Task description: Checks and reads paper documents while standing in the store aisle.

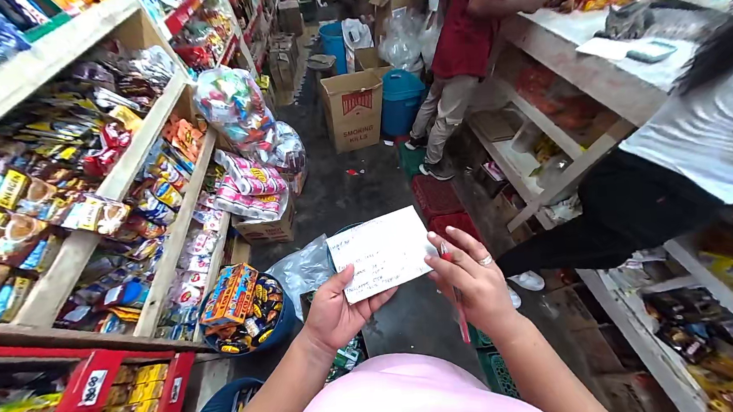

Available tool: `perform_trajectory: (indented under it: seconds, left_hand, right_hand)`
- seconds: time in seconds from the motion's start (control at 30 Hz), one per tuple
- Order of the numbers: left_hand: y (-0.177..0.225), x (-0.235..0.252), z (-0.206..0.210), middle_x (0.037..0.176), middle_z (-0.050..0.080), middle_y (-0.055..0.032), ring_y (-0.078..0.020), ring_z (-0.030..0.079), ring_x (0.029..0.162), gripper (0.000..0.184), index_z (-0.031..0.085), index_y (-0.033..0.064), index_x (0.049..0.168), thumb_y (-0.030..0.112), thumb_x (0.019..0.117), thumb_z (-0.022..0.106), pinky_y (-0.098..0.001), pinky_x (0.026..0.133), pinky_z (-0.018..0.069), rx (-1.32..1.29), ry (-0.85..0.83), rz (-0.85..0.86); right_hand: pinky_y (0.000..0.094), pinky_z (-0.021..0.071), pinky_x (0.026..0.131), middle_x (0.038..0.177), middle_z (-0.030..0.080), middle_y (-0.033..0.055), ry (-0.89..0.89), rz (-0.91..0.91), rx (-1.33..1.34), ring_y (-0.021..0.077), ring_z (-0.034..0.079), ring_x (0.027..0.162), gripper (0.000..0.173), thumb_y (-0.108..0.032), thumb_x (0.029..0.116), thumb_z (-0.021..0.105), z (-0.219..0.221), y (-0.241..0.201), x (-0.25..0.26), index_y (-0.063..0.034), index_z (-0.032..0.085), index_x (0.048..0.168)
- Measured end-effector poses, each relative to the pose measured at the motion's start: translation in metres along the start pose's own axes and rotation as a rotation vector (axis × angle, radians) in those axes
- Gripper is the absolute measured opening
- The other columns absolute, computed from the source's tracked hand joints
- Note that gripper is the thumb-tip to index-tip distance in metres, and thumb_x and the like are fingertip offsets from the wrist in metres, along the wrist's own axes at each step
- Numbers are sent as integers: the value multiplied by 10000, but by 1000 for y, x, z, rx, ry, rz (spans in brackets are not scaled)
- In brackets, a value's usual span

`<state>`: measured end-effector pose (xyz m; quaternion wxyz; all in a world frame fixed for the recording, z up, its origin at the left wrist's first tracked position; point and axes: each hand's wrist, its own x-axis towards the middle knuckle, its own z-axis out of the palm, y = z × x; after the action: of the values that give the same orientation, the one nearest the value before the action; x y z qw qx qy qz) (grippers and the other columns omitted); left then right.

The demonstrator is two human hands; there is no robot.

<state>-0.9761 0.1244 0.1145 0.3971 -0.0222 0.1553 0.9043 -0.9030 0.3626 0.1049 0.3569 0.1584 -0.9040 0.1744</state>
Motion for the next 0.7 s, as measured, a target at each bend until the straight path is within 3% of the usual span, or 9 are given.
perform_trajectory:
  seconds: [0.17, 0.43, 0.53, 0.6, 0.7]
  left_hand:
    - [0, 3, -3, 1201, 680, -258, -377, 715, 1072, 378, 518, -4, 1267, 185, 1101, 236, -475, 946, 596, 46, 15, 4]
    - [3, 1, -20, 1224, 670, -260, -385, 701, 1099, 435, 512, 3, 1311, 286, 1108, 251, -495, 962, 583, 65, -34, 46]
    - [5, -1, -27, 1222, 683, -248, -381, 708, 1091, 551, 535, 23, 1320, 431, 1108, 232, -502, 945, 590, 101, -47, 53]
    - [7, -2, -31, 1193, 702, -221, -342, 720, 1074, 601, 565, 37, 1294, 482, 1100, 211, -468, 922, 604, 134, -35, 76]
    - [8, -5, -33, 1094, 743, -143, -242, 746, 990, 449, 573, 62, 1242, 322, 1124, 227, -392, 864, 625, 272, 61, 173]
  right_hand:
    - [412, 541, 972, 1164, 751, 118, 21, -30, -98, 300, 679, 1167, 194, -134, 1032, 560, -2, 2, -5, -150, 742, 1100]
    - [339, 567, 912, 1034, 770, 103, 73, -71, -78, 253, 713, 1082, 155, -124, 1040, 553, 10, -8, -7, -134, 707, 1020]
    - [308, 566, 939, 1019, 777, 118, 98, 5, 106, 227, 724, 1071, 165, -106, 1016, 571, 16, -14, -3, -81, 677, 892]
    - [302, 548, 996, 1047, 772, 135, 80, 108, 333, 203, 715, 1108, 139, -108, 988, 618, 17, -19, 2, -37, 660, 876]
    - [292, 569, 982, 1086, 773, 83, 74, 287, 703, 146, 715, 1105, 98, -133, 943, 719, 13, -25, 12, -48, 681, 911]
